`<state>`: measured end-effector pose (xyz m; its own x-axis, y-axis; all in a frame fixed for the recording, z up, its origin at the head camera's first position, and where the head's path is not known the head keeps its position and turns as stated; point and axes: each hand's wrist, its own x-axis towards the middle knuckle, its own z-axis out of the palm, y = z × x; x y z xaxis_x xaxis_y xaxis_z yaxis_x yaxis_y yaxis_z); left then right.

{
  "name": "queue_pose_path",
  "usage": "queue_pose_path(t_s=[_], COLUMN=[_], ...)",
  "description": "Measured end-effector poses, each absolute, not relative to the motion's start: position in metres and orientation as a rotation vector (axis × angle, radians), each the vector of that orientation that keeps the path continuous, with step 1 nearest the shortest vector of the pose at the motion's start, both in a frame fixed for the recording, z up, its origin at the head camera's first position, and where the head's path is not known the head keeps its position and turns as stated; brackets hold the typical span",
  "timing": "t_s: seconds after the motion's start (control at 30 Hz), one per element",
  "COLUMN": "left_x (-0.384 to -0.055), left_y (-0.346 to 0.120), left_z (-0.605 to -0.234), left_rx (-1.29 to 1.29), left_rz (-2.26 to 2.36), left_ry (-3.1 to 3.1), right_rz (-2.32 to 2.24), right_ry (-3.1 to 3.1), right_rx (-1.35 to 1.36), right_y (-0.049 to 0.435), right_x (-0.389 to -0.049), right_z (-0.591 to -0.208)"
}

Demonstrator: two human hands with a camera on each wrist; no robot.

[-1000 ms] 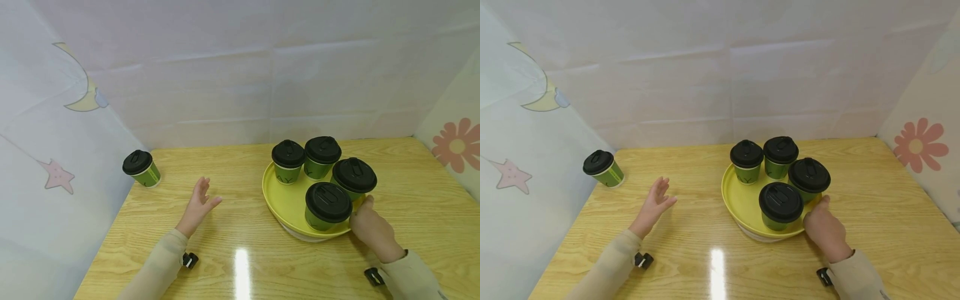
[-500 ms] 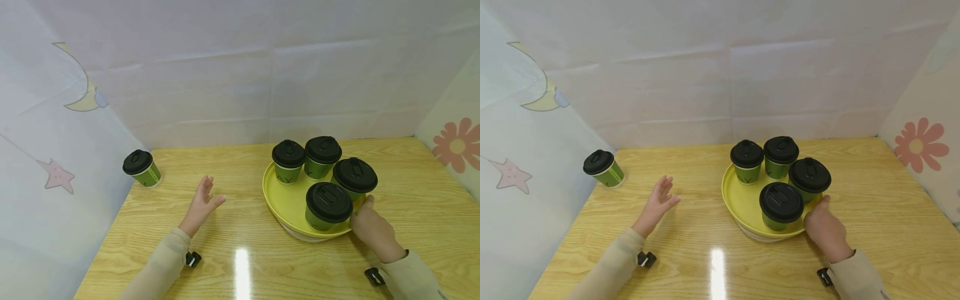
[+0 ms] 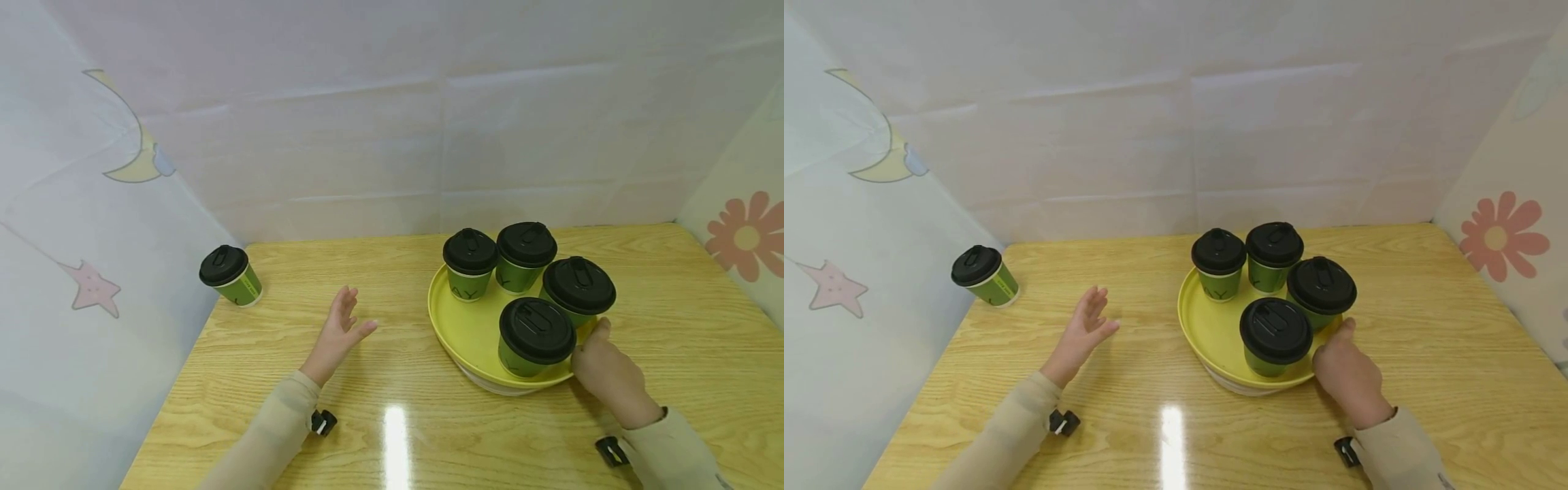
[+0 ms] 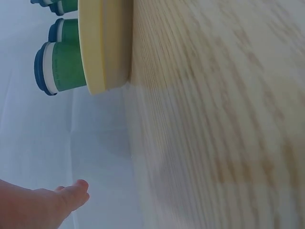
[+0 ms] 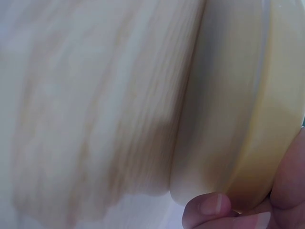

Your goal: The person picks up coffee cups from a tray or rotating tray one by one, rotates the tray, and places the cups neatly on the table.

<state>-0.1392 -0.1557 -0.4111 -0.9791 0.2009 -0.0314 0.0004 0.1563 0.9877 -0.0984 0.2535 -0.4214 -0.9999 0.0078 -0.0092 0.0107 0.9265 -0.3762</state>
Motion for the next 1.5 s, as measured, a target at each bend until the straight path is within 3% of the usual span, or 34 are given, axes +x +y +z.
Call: queue_pose_path(t_s=[1.5], left_x=[-0.141], left_y=[-0.125], left_z=[-0.41], left_rx=[0.252], left_rz=[1.916], left_ry=[2.239], right_rz=[-0.68], right_ry=[2.927], right_rx=[0.127], right_y=[0.26], right_x=[-0.103], right_z=[-0.419])
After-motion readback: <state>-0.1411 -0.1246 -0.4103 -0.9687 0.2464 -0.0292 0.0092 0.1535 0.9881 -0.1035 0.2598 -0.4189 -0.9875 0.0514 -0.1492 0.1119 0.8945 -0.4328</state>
